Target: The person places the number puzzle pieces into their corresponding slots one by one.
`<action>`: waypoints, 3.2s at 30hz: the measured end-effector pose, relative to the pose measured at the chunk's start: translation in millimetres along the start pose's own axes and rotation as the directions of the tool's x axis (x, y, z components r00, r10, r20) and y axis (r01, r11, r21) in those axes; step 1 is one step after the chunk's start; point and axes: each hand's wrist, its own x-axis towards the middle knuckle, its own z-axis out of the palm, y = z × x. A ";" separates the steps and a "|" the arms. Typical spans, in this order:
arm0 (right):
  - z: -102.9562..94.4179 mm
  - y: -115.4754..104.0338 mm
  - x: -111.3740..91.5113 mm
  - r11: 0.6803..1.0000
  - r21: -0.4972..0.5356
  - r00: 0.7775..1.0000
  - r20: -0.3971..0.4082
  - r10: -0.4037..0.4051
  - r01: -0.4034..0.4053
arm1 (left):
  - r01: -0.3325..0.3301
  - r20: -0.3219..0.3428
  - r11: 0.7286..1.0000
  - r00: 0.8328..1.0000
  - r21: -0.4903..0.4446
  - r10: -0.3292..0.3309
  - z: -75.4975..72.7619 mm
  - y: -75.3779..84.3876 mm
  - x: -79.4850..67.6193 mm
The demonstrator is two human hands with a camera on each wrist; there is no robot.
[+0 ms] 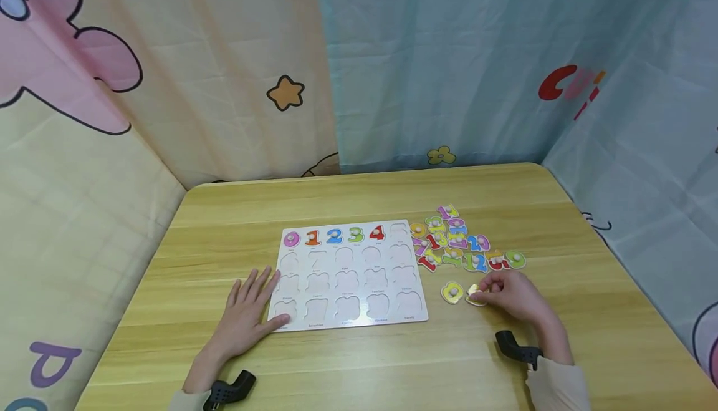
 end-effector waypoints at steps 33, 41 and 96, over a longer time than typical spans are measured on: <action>37.5 -78.8 110.9 0.981 0.008 0.980 0.037 -0.196 0.196 | 0.004 0.002 1.000 1.000 -0.007 -0.004 3.0 2.4 -1.5; 52.8 -92.1 137.6 0.988 -0.057 0.989 -0.026 -0.143 0.141 | 0.009 -0.004 1.000 1.000 0.006 -0.009 2.2 1.9 -2.1; 34.2 -86.3 129.1 0.999 0.005 0.997 -0.059 -0.043 0.044 | 0.007 0.001 1.000 1.000 -0.016 -0.007 1.8 0.1 0.5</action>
